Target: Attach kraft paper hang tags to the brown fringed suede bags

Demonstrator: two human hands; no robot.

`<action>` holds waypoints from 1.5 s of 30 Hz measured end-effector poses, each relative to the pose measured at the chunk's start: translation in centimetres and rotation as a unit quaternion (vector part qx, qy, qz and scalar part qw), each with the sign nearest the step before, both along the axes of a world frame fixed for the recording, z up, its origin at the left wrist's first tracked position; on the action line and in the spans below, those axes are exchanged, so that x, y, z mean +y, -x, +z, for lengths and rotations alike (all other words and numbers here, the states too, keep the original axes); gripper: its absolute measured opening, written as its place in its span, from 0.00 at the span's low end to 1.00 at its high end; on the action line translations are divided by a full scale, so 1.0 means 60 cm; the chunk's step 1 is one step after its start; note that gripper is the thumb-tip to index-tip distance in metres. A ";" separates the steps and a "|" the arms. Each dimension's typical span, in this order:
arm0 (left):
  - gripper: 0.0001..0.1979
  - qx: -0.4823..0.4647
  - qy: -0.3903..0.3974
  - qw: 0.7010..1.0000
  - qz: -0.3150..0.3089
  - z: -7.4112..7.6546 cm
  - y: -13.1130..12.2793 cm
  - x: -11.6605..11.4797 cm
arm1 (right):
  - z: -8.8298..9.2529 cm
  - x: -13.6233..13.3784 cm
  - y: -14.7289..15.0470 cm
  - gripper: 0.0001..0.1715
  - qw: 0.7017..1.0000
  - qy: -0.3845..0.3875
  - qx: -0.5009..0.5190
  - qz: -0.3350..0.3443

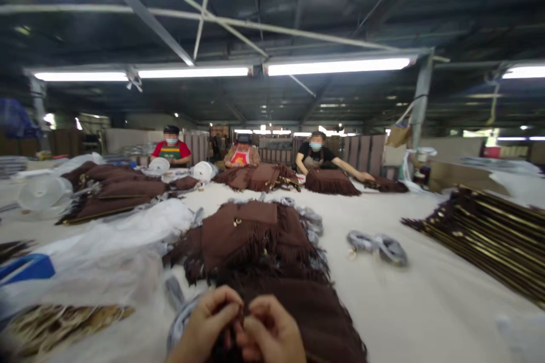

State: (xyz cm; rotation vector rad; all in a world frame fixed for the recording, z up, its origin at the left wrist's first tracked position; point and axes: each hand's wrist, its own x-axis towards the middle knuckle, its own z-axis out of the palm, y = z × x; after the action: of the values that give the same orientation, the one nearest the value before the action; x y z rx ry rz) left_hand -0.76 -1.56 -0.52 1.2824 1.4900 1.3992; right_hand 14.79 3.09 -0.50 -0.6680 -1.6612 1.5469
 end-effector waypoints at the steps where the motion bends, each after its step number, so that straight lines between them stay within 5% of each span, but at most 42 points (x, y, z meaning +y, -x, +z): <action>1: 0.15 -0.022 -0.003 1.000 0.002 0.005 -0.004 -0.003 | 0.001 -0.001 0.000 0.21 0.998 0.054 0.039 -0.016; 7: 0.13 0.005 0.020 1.000 -0.016 0.032 -0.006 -0.016 | 0.004 0.004 0.000 0.23 0.981 0.163 0.104 -0.020; 18: 0.09 0.168 -0.032 0.985 -0.021 0.037 -0.018 -0.022 | -0.016 0.011 0.005 0.17 0.992 0.103 0.074 -0.021; 36: 0.09 0.224 -0.021 0.974 -0.027 0.025 -0.019 -0.018 | -0.017 0.014 0.004 0.19 0.992 0.116 0.046 0.003; 40: 0.09 0.230 -0.028 0.973 -0.014 0.024 -0.023 -0.019 | -0.018 0.012 0.003 0.14 0.997 0.075 0.025 -0.001; 45: 0.09 0.248 -0.018 0.969 -0.005 0.024 -0.025 -0.023 | -0.017 0.010 -0.001 0.05 0.995 -0.090 -0.010 -0.047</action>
State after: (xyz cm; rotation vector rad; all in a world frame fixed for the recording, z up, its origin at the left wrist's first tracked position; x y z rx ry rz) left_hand 0.77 -2.93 0.94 1.7502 1.7780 1.1487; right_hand 14.83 3.68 -1.55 -0.6573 -1.7354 1.3096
